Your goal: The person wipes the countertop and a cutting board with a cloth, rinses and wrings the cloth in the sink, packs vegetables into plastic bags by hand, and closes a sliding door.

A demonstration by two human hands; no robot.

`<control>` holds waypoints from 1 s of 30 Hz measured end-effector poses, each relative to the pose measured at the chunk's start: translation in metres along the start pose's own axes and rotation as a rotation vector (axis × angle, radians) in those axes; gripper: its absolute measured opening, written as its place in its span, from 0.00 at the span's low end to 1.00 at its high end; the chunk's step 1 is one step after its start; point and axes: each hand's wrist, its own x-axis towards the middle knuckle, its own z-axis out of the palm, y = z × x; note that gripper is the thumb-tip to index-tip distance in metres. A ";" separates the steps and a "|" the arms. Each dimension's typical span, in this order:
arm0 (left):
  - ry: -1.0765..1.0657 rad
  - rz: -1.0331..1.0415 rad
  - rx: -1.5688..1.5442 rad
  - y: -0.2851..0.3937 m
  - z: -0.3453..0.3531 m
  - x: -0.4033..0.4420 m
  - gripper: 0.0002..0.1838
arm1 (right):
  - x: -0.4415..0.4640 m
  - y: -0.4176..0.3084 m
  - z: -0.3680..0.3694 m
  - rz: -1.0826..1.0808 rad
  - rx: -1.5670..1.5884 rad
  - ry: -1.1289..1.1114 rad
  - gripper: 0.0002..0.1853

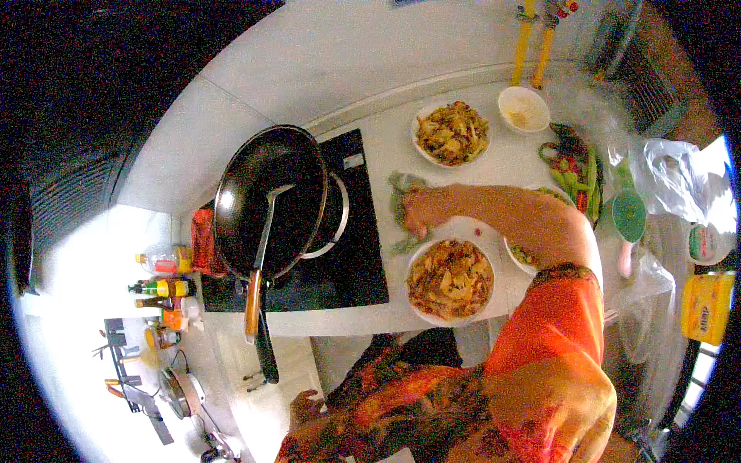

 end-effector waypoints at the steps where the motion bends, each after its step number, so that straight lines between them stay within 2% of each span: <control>1: 0.004 0.056 0.016 -0.002 0.000 -0.001 0.17 | 0.006 0.018 0.008 0.037 -0.143 -0.064 0.08; 2: 0.008 0.113 0.030 -0.002 0.001 -0.002 0.17 | 0.010 0.033 0.017 0.076 -0.288 -0.128 0.09; 3: 0.015 0.129 0.009 -0.001 0.008 0.002 0.17 | 0.004 0.021 -0.007 0.078 -0.313 -0.136 0.09; 5: 0.026 0.105 0.038 0.012 0.009 -0.015 0.17 | -0.014 -0.027 -0.055 0.230 -0.152 -0.025 0.04; 6: 0.023 0.097 0.036 0.006 0.010 -0.017 0.17 | 0.000 -0.005 -0.028 -0.093 0.161 0.200 0.06; 7: 0.031 0.119 0.037 -0.004 0.008 -0.016 0.17 | 0.012 -0.007 -0.019 -0.097 0.163 0.200 0.06; 9: 0.047 0.148 0.040 -0.005 0.005 -0.014 0.16 | 0.036 -0.024 -0.006 -0.127 0.277 0.352 0.08; 11: 0.042 0.198 0.034 0.002 0.005 -0.013 0.16 | 0.035 -0.021 0.001 -0.024 0.296 0.244 0.11; 12: 0.042 0.194 0.029 0.016 0.006 -0.013 0.16 | 0.034 -0.012 0.003 -0.055 0.216 0.289 0.11; 14: 0.140 0.200 0.242 0.051 0.016 -0.014 0.15 | 0.021 0.004 0.001 -0.045 0.136 0.445 0.09; 15: 0.143 0.197 0.236 0.052 0.018 -0.011 0.15 | 0.020 0.005 -0.006 -0.050 0.134 0.440 0.09; 17: 0.043 0.240 0.025 0.048 0.022 -0.003 0.15 | 0.025 0.004 -0.015 0.020 0.178 0.263 0.09; 18: 0.047 0.349 0.075 0.047 0.024 0.000 0.15 | 0.038 0.000 -0.003 -0.134 0.262 0.366 0.03; 19: 0.046 0.341 0.070 0.060 0.025 -0.002 0.15 | 0.043 -0.022 -0.009 -0.138 0.266 0.359 0.03; 21: 0.052 0.507 0.206 0.083 0.021 -0.006 0.15 | 0.050 -0.065 -0.018 -0.261 0.288 0.221 0.08; 22: 0.053 0.506 0.205 0.083 0.021 -0.003 0.15 | 0.059 -0.075 -0.014 -0.263 0.288 0.221 0.08; 24: 0.110 0.629 0.347 0.082 0.017 0.001 0.16 | 0.070 -0.092 -0.012 -0.148 0.249 -0.149 0.05; 25: 0.110 0.627 0.349 0.083 0.016 0.001 0.16 | 0.071 -0.094 -0.014 -0.150 0.251 -0.148 0.05; 27: 0.157 0.607 0.314 0.088 0.014 -0.001 0.16 | 0.071 -0.097 -0.020 -0.142 -0.077 -0.288 0.04; 28: 0.158 0.606 0.307 0.092 0.016 -0.002 0.16 | 0.070 -0.083 -0.010 -0.158 -0.091 -0.097 0.04; 29: 0.145 0.579 0.285 0.096 0.018 -0.002 0.16 | 0.067 -0.064 -0.002 -0.158 -0.093 -0.104 0.04; 30: 0.132 0.549 0.265 0.098 0.020 -0.003 0.16 | 0.064 -0.052 -0.006 -0.108 0.013 0.041 0.04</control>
